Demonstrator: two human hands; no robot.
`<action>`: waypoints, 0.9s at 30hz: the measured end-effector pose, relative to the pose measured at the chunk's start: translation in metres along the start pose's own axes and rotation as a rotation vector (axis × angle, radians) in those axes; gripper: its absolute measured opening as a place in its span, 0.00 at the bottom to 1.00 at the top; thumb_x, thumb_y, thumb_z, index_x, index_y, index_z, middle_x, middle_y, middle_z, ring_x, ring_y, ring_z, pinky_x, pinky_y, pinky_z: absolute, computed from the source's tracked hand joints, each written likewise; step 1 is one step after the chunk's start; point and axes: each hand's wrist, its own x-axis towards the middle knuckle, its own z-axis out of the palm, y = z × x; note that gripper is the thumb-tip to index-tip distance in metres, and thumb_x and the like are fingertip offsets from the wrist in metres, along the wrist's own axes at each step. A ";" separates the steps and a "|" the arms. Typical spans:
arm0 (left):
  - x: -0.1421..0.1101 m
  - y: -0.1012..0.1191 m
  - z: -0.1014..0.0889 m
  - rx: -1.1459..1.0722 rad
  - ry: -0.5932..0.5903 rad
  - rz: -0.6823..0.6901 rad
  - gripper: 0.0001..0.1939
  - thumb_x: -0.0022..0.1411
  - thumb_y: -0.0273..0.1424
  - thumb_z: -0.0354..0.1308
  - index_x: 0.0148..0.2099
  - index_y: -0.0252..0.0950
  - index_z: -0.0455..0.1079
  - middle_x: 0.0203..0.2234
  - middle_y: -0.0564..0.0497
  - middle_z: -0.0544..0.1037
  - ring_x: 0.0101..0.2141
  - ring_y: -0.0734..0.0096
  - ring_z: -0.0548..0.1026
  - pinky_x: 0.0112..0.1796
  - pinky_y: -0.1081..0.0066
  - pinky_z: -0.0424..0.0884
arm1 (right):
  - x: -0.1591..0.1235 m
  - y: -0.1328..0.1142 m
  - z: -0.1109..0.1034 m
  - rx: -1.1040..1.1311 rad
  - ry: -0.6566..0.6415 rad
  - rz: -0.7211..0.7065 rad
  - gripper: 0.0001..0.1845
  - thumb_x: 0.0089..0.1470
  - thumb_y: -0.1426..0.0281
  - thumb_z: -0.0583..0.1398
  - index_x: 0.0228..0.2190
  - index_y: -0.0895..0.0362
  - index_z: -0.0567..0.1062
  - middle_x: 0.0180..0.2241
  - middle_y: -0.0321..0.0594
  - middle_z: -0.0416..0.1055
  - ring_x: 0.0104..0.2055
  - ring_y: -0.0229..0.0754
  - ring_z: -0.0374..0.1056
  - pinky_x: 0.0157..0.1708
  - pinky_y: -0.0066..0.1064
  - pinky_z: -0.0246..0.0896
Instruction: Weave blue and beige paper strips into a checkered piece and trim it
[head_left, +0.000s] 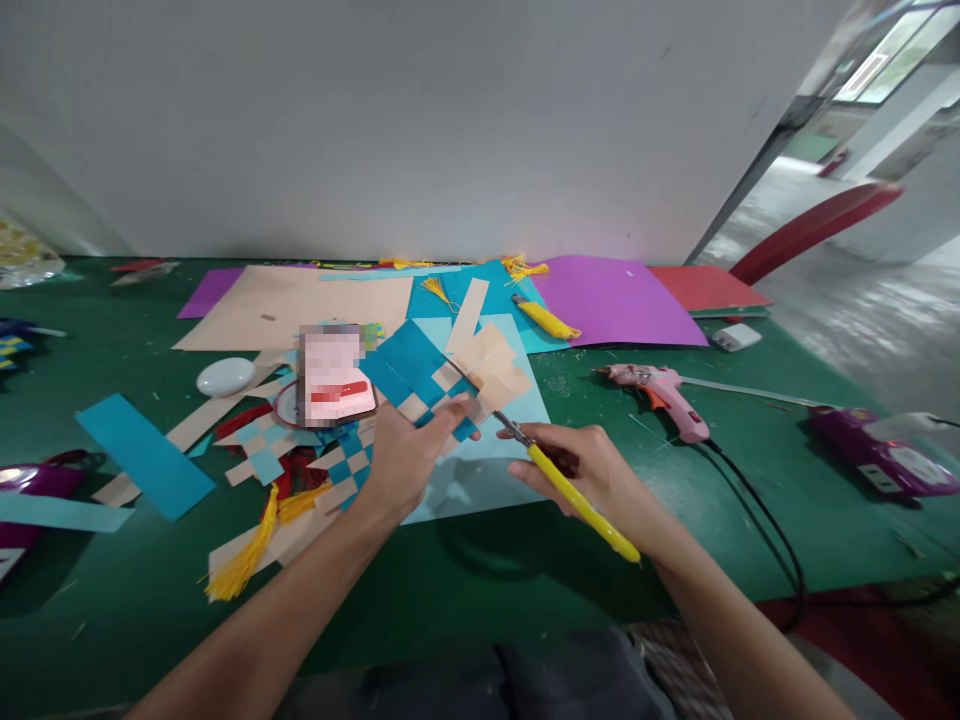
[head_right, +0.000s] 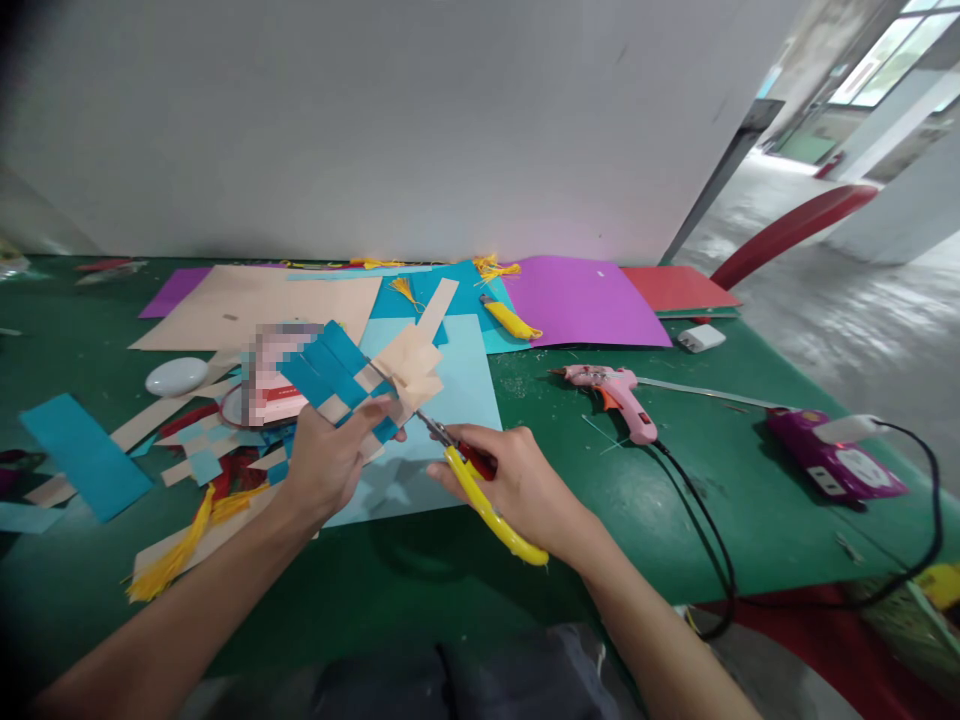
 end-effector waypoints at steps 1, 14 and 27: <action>0.000 0.000 0.000 -0.008 0.001 0.005 0.08 0.51 0.31 0.65 0.33 0.34 0.72 0.27 0.52 0.78 0.21 0.71 0.74 0.22 0.71 0.74 | 0.000 0.000 0.000 0.000 0.002 -0.003 0.17 0.56 0.58 0.59 0.36 0.59 0.75 0.18 0.30 0.57 0.20 0.31 0.51 0.21 0.25 0.46; 0.001 0.000 0.000 -0.048 -0.053 0.025 0.06 0.53 0.30 0.65 0.30 0.34 0.70 0.25 0.53 0.76 0.21 0.72 0.74 0.22 0.71 0.74 | 0.000 0.000 0.002 -0.005 0.020 -0.022 0.13 0.55 0.62 0.60 0.37 0.59 0.74 0.17 0.28 0.55 0.19 0.30 0.50 0.21 0.24 0.45; 0.002 -0.003 -0.002 -0.053 0.057 0.042 0.06 0.51 0.30 0.66 0.31 0.34 0.73 0.25 0.53 0.77 0.23 0.71 0.74 0.23 0.71 0.73 | -0.003 -0.001 -0.009 0.055 -0.085 -0.022 0.14 0.56 0.61 0.59 0.42 0.54 0.67 0.24 0.29 0.55 0.24 0.32 0.47 0.23 0.25 0.45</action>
